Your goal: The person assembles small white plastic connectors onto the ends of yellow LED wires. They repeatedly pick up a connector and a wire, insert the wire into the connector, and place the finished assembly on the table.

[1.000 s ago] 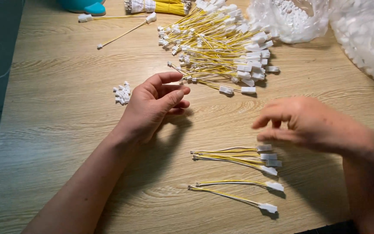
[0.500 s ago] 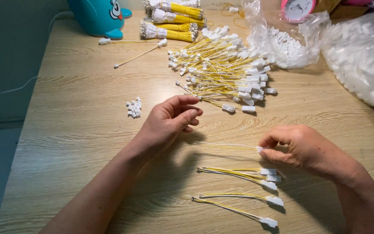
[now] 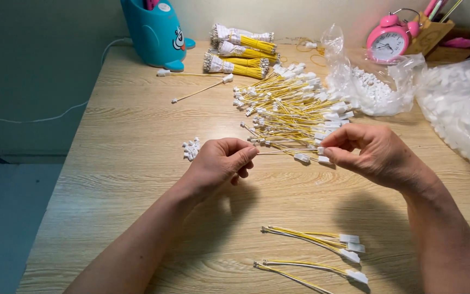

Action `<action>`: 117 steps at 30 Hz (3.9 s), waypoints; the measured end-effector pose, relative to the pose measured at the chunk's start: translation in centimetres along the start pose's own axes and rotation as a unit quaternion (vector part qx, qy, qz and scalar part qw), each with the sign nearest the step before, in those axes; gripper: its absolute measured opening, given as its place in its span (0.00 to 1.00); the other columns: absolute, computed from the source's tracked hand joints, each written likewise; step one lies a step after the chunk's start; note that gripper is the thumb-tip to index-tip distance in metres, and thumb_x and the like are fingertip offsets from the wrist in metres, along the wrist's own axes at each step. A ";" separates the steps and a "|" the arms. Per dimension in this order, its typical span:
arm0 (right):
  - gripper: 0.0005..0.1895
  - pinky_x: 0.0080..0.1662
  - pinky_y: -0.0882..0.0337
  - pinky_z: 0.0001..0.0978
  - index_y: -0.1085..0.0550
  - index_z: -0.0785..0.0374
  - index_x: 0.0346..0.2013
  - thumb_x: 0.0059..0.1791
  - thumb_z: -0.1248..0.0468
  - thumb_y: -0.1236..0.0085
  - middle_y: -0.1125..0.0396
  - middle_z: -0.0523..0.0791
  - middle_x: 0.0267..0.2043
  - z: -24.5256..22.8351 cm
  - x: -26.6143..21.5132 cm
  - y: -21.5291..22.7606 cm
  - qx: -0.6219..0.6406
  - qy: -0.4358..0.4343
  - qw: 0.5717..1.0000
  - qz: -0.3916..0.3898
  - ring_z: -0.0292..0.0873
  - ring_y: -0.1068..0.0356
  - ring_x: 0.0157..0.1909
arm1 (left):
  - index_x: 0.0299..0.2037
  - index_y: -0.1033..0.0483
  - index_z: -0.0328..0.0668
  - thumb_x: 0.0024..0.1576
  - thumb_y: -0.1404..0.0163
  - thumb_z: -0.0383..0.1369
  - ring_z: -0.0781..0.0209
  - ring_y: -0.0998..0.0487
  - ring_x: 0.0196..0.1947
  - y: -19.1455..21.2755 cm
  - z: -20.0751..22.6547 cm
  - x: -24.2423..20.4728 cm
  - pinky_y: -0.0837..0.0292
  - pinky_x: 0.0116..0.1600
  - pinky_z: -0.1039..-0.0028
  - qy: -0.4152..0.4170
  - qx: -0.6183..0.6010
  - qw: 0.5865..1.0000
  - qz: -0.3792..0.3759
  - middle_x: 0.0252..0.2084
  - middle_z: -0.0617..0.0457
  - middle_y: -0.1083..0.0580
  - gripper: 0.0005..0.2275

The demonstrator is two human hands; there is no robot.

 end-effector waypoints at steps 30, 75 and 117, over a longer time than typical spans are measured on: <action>0.08 0.40 0.28 0.36 0.20 0.54 0.37 0.49 0.61 0.47 0.27 0.47 0.26 -3.0 1.5 -9.3 -0.100 -0.016 0.988 -0.114 0.44 0.29 0.31 | 0.38 0.22 0.30 0.58 0.49 0.28 0.66 0.24 0.19 -1.5 0.3 -0.4 0.27 0.23 0.81 -0.102 0.109 0.989 0.005 0.25 0.45 0.24 0.06; 0.03 0.33 0.31 0.28 0.19 0.56 0.30 0.43 0.64 0.37 0.30 0.44 0.20 1.5 2.0 -9.4 0.005 -0.097 0.995 -0.003 0.36 0.33 0.27 | 0.34 0.20 0.49 0.57 0.49 0.36 0.53 0.22 0.40 8.5 3.2 1.1 0.24 0.44 0.60 -0.031 0.558 0.818 0.137 0.31 0.53 0.27 0.05; 0.03 0.32 0.29 0.25 0.19 0.65 0.30 0.42 0.69 0.35 0.36 0.48 0.22 -2.2 0.9 -6.7 0.122 -0.033 0.990 0.058 0.35 0.35 0.29 | 0.49 0.28 0.29 0.59 0.51 0.27 0.58 0.18 0.31 -2.4 -4.8 2.1 0.18 0.35 0.74 0.029 -0.348 0.933 -0.087 0.37 0.40 0.22 0.10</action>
Point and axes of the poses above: each hand's wrist, its own x-axis towards the middle knuckle, its own y-axis out of the back of the hand, z = x × y, the point moved 10 cm from there along x, towards the middle knuckle
